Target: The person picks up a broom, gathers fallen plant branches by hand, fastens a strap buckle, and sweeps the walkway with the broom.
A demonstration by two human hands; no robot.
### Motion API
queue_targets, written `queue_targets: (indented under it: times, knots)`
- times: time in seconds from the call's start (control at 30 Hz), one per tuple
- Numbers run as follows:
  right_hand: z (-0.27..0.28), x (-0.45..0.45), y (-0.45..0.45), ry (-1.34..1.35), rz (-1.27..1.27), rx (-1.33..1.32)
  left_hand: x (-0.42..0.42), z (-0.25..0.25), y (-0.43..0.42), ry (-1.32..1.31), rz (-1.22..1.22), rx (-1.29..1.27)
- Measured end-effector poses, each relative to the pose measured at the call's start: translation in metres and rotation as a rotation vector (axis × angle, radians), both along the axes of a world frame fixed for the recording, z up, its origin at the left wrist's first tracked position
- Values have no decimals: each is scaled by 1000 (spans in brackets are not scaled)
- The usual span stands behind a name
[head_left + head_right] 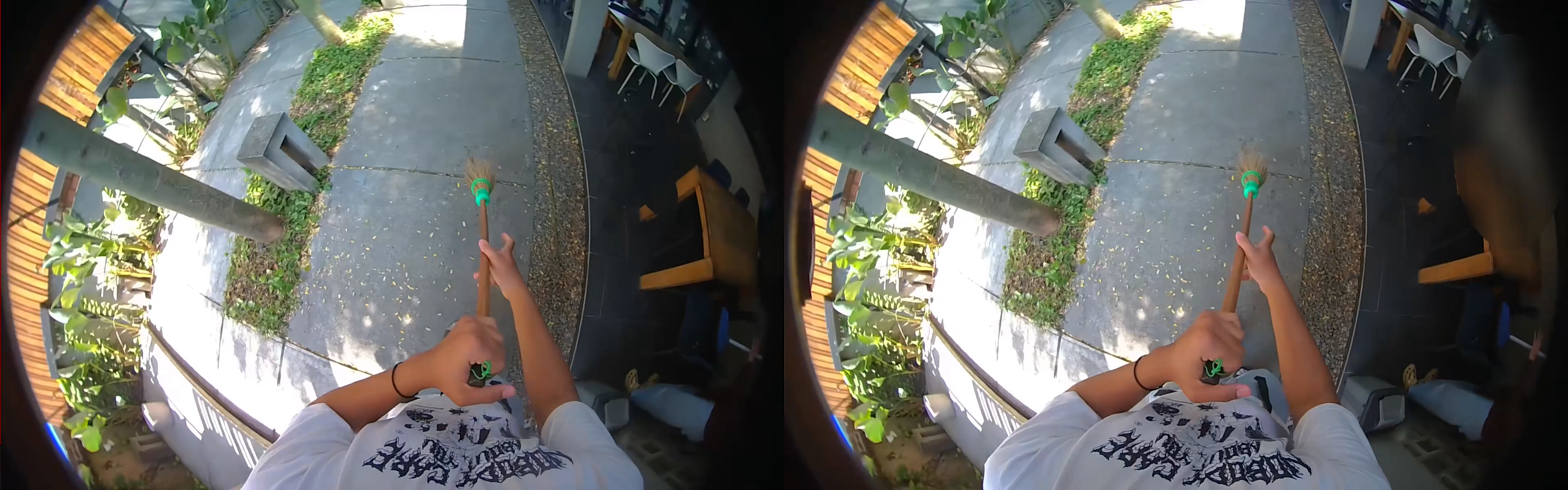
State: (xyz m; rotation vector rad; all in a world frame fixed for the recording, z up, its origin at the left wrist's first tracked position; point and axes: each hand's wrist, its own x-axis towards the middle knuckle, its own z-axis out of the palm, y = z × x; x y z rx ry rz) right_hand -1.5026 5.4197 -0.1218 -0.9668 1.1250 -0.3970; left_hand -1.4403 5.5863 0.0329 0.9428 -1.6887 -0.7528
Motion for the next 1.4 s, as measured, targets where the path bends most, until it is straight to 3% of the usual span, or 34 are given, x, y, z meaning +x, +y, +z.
queue_targets:
  times: [0.07, 0.13, 0.17, 0.23, 0.27, 0.3, 0.37, 0.4, 0.47, 0.5, 0.53, 0.57, 0.6, 0.63, 0.73, 0.8, 0.87, 0.93, 1.03, 1.1, 1.17, 1.2, 1.23, 1.33, 1.4]
  knots:
    - [-50, -25, -4, 48, 238, -845, 12, 25, -4, 57, -66, -36]
    - [44, -51, 6, -280, 615, -1208, 4, 44, -5, 148, -9, -32]
    - [75, -54, 18, -306, 653, -1212, -1, 48, -4, 243, -10, -19]
    - [116, -56, 53, -716, 709, -1207, -16, 44, 0, 149, 70, -30]
    - [107, -61, 69, -722, 730, -1213, -26, 42, 2, 59, 113, -27]
    - [82, -66, 86, -715, 589, -1142, -33, 45, 5, 63, 125, -37]
    - [43, -90, 106, -692, 324, -983, -44, 53, 19, -130, 436, -192]
    - [52, -105, 106, -708, 356, -981, -51, 37, 32, -132, 469, -199]
    - [89, -134, 109, -607, 697, -902, -67, -22, 67, 18, 817, -47]
    - [104, -133, 118, -798, 834, -798, -87, -36, 85, 213, 690, 80]
    - [103, -136, 131, -841, 857, -760, -111, -59, 106, 192, 740, 100]
    - [102, -142, 141, -987, 868, -713, -136, -85, 122, 300, 625, 136]
    - [103, -149, 147, -1121, 879, -673, -151, -83, 130, 416, 501, 156]
    - [108, -155, 155, -1144, 867, -603, -158, -82, 142, 415, 525, 154]
    - [108, -173, 186, -1101, 945, -602, -175, -81, 175, 316, 720, 265]
    - [115, -171, 211, -1129, 1003, -618, -174, -100, 184, -405, 855, 580]
    - [125, -160, 236, -1177, 903, -592, -173, -92, 198, -396, 970, 570]
    - [116, -146, 259, -1213, 917, -565, -163, -84, 224, -472, 1245, 536]
    - [122, -126, 309, -1199, 935, -682, -118, -81, 287, -607, 1440, 423]
    - [140, -115, 362, -1189, 830, -577, -74, -83, 335, -724, 1467, 274]
    - [147, -111, 395, -1232, 770, -649, -40, -95, 378, -602, 1505, 392]
    - [142, -120, 408, -1101, 810, -589, -31, -96, 400, -611, 1513, 408]
    - [150, -120, 423, -990, 957, -737, -25, -105, 421, -442, 1533, 437]
    - [143, -130, 476, -1056, 856, -551, -34, -112, 468, -428, 1420, 389]
    - [154, -136, 488, -1071, 908, -472, -66, -104, 497, -245, 1415, 542]
